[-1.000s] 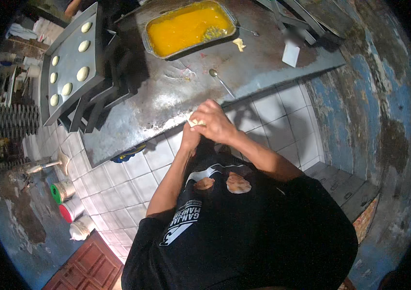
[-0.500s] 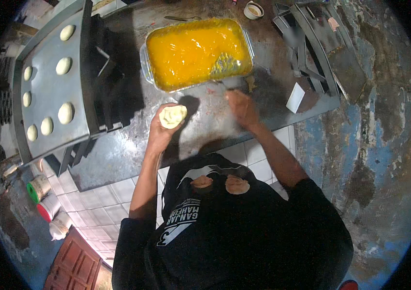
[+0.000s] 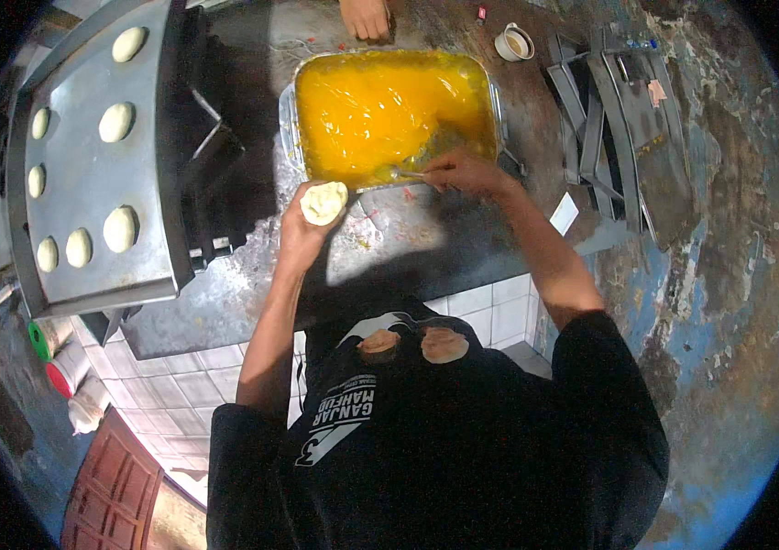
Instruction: The person takes pieces of dough, fills them with a yellow spread from a container using a spoon, and rolls them into balls before placing them onto a metal tray.
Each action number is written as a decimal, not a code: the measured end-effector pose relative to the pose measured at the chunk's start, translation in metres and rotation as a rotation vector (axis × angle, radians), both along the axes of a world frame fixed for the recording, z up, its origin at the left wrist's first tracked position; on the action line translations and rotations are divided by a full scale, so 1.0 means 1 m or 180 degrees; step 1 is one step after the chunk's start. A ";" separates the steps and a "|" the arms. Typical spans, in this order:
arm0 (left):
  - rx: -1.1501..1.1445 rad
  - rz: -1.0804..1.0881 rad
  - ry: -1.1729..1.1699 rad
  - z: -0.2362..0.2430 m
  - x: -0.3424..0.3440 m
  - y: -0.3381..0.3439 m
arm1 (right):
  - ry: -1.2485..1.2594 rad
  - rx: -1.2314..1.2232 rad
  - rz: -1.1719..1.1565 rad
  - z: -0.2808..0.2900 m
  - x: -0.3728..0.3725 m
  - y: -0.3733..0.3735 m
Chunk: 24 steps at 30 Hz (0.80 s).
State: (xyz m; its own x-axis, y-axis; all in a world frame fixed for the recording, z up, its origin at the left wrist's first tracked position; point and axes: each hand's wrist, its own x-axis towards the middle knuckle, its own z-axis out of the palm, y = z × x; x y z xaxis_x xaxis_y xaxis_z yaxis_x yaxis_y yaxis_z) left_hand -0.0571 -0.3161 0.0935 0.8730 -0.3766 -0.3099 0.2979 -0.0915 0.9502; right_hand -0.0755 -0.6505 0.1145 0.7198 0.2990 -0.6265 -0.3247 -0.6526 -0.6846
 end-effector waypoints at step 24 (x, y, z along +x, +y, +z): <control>-0.0502 -0.0989 -0.1110 0.016 -0.211 -0.069 | -0.1674 0.1372 -0.3004 0.032 -0.242 0.112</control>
